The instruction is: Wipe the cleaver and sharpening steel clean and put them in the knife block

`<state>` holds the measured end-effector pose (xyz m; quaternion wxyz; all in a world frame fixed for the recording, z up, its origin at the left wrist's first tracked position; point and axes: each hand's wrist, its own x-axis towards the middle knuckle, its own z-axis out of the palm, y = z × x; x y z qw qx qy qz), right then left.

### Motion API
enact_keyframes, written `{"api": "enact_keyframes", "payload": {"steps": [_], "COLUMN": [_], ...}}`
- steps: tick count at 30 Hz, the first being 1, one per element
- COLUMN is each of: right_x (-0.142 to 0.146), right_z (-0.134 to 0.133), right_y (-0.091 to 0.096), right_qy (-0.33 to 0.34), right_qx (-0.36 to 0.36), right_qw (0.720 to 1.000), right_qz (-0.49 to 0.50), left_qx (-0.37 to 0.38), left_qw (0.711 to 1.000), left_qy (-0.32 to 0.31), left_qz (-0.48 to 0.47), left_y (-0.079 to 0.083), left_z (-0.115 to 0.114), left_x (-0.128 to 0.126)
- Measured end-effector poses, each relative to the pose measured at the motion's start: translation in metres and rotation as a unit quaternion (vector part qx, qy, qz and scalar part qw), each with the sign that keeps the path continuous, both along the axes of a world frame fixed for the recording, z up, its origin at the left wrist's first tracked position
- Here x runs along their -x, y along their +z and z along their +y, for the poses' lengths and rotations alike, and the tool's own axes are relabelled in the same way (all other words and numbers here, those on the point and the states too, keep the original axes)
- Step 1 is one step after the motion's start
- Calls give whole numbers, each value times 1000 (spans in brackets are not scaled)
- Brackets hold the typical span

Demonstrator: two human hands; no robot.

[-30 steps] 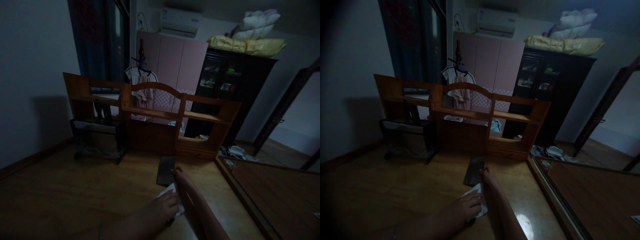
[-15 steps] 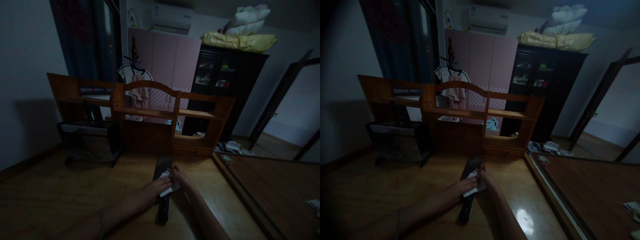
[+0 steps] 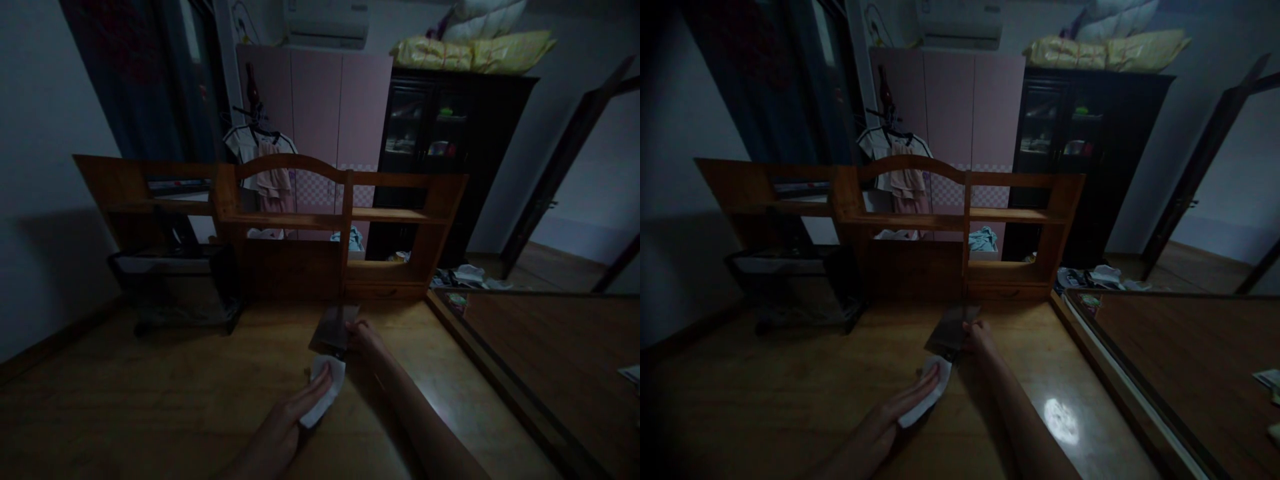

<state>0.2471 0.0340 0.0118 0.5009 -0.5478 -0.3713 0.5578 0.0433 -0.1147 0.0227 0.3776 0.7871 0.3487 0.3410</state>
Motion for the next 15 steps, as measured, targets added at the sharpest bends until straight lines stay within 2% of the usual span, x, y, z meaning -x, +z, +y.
{"api": "enact_keyframes", "payload": {"steps": [4, 9, 12, 15], "right_x": [4, 10, 12, 13], "right_z": [-1, -6, -10, -10], "right_y": [5, 7, 7, 9], "right_qy": [-36, -57, -56, -59], "right_qx": [7, -1, -7, -18], "right_qw": [998, 996, 995, 994], "right_qz": [50, 71, 80, 89], "left_qx": [-18, 16, 20, -15], "left_qw": [1000, 999, 999, 998], "left_qy": [9, 21, 20, 29], "left_qz": [24, 32, 31, 51], "left_y": [19, 43, 48, 48], "left_z": [0, 22, 30, 29], "left_x": [11, 7, 1, 2]}}
